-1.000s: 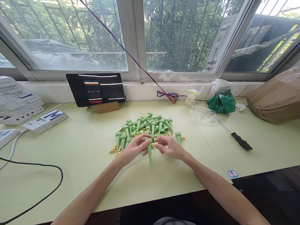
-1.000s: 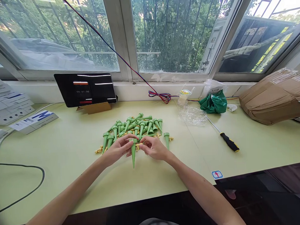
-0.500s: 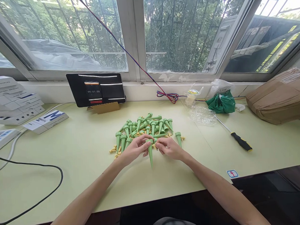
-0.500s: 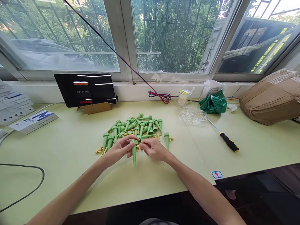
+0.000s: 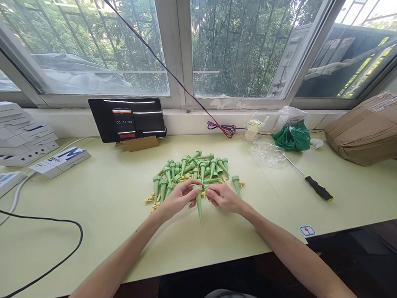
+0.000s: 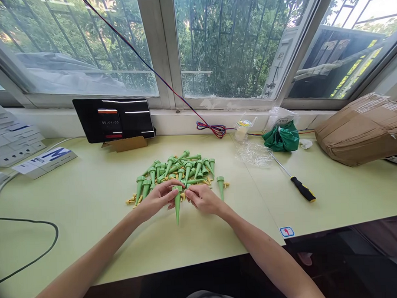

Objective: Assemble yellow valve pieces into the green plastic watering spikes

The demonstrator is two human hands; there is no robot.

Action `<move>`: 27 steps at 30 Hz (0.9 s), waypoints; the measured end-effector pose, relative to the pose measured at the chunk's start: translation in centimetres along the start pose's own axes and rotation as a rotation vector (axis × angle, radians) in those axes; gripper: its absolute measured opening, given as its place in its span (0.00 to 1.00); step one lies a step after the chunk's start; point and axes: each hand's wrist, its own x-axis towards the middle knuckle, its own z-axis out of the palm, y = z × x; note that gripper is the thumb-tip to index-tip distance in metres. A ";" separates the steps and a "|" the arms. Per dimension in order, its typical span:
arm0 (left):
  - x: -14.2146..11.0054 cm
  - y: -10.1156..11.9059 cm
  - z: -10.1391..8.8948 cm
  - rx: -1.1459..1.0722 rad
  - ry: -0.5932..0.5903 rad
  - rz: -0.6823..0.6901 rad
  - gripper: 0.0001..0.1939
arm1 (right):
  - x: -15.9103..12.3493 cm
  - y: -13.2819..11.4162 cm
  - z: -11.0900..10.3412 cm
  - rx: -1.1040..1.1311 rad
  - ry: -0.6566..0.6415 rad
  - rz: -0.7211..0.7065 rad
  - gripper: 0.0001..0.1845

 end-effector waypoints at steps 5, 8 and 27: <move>0.0 0.3 0.1 0.011 0.007 -0.002 0.20 | 0.0 0.1 0.0 0.011 -0.006 0.012 0.24; -0.1 0.5 0.2 0.024 0.008 -0.007 0.19 | 0.0 0.1 0.0 0.032 -0.017 0.018 0.24; 0.0 0.5 0.4 0.026 -0.003 0.028 0.18 | 0.2 0.8 0.0 0.421 -0.113 0.207 0.26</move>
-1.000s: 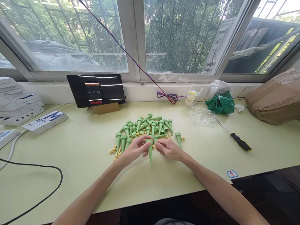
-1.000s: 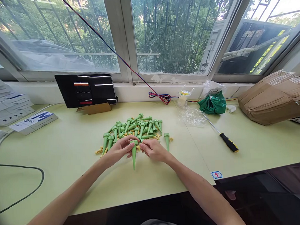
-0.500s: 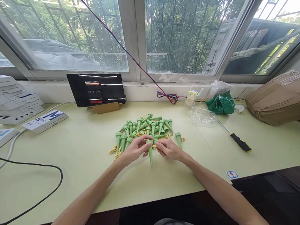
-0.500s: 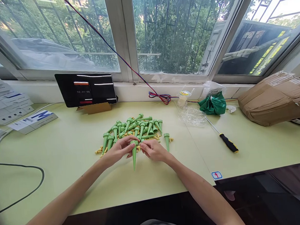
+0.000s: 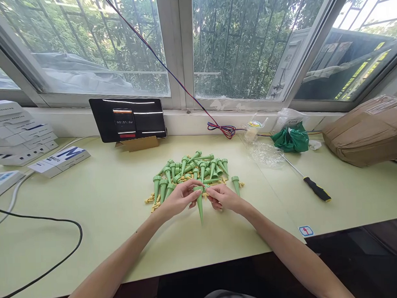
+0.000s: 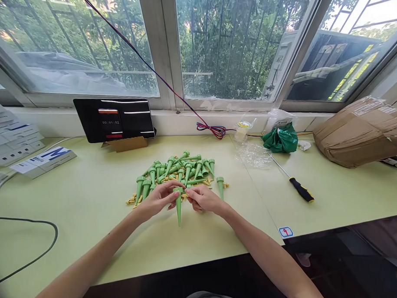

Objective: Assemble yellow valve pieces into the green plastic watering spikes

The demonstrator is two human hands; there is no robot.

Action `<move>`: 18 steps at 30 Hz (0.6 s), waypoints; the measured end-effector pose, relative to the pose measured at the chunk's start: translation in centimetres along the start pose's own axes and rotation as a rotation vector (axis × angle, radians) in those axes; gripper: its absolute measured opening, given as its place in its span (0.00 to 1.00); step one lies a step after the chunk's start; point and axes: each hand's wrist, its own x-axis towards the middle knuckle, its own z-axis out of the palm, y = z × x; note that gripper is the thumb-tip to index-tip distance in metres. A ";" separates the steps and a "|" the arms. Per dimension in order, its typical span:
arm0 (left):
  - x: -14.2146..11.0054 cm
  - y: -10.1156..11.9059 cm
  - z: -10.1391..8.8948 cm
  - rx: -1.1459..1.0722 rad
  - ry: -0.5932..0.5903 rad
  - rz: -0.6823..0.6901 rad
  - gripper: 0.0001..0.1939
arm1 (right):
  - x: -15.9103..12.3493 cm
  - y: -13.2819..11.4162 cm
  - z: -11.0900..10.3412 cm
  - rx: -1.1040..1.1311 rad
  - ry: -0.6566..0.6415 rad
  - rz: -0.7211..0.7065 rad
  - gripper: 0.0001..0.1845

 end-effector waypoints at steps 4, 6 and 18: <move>0.0 0.2 0.0 0.025 0.011 -0.005 0.19 | 0.1 0.0 -0.1 0.049 -0.033 0.059 0.27; 0.0 0.3 0.0 0.036 0.021 -0.010 0.19 | 0.0 -0.2 -0.3 -0.004 -0.037 0.048 0.27; 0.1 -0.4 0.4 0.065 0.036 -0.026 0.20 | -4.2 -3.0 1.8 -0.743 0.326 -0.197 0.28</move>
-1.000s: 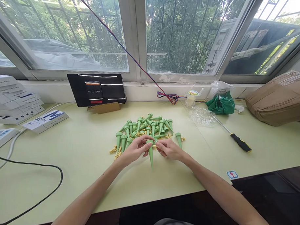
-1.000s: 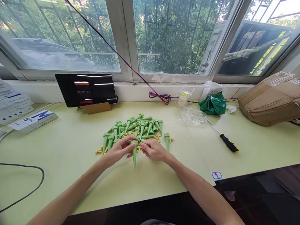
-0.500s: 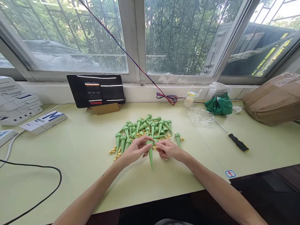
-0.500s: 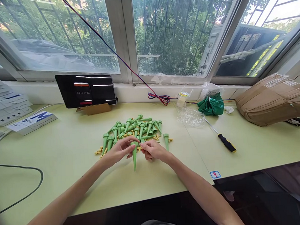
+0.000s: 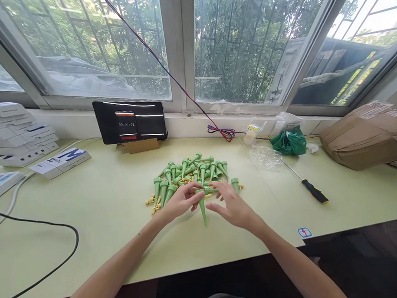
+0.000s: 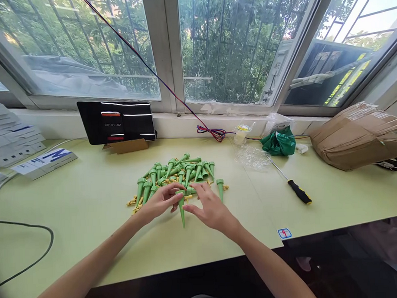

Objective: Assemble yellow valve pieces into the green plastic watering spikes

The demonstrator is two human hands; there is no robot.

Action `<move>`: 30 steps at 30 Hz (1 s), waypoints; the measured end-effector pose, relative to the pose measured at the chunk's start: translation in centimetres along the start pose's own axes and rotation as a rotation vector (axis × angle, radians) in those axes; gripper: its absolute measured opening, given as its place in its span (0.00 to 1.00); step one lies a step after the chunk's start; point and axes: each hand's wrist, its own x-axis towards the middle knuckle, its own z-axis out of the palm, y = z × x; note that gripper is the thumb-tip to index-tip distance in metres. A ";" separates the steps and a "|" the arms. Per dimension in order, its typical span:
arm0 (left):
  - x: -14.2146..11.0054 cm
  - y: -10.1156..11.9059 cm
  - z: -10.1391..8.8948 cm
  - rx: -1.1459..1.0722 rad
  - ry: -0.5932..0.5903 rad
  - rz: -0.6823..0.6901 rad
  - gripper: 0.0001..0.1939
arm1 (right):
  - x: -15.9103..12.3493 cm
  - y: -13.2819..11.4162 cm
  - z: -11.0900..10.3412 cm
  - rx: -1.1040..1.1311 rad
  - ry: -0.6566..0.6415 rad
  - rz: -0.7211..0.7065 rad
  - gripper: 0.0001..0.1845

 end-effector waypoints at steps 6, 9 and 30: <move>0.0 -0.5 0.1 -0.008 -0.039 -0.029 0.19 | -0.4 -1.1 2.9 -0.138 0.048 0.034 0.26; 0.0 -0.6 0.3 -0.005 -0.042 -0.050 0.18 | 0.0 -0.9 3.7 -0.121 0.083 0.028 0.21; -0.1 -0.3 0.5 -0.021 -0.114 -0.029 0.17 | -0.1 0.8 0.4 -0.175 0.226 0.081 0.09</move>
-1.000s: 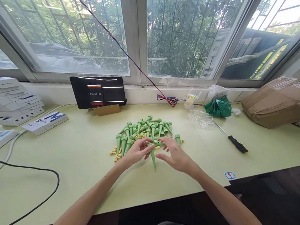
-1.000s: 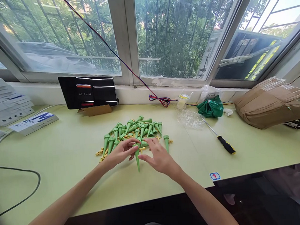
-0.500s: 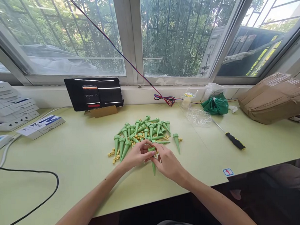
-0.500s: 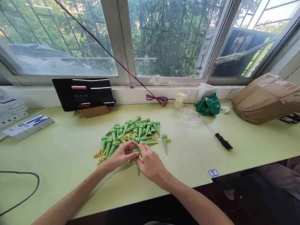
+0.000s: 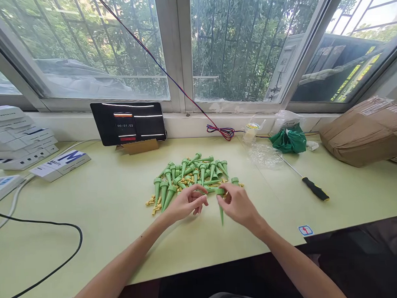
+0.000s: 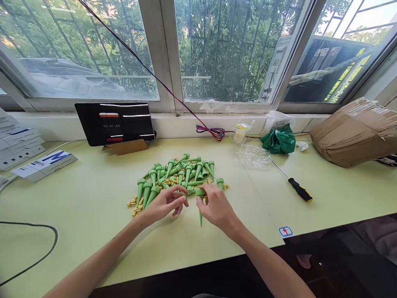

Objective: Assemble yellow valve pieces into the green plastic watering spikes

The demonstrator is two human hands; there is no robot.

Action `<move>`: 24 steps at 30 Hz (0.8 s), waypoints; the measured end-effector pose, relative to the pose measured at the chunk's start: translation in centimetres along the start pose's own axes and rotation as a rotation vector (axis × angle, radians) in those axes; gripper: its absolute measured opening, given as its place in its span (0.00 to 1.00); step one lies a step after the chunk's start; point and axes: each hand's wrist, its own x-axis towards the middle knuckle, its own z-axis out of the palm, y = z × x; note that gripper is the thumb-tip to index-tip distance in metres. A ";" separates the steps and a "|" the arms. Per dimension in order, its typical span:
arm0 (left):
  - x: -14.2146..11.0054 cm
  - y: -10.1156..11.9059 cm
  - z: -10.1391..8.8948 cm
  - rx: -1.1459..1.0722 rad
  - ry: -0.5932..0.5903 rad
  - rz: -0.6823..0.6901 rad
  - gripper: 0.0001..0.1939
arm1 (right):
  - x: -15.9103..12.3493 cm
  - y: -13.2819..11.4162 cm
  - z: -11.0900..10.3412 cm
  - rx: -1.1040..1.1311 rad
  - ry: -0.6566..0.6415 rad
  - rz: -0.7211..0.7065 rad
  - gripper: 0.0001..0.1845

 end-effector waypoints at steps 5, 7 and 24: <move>0.1 -0.3 -0.2 0.023 0.012 0.011 0.15 | 1.5 4.1 -4.0 -0.217 0.052 0.146 0.06; 0.1 -0.4 -0.2 0.024 0.010 0.017 0.14 | 2.0 6.0 -4.9 -0.286 0.025 0.217 0.07; 0.1 -0.2 -0.2 0.047 0.019 0.027 0.14 | 2.8 10.1 -4.7 -0.396 -0.147 0.312 0.12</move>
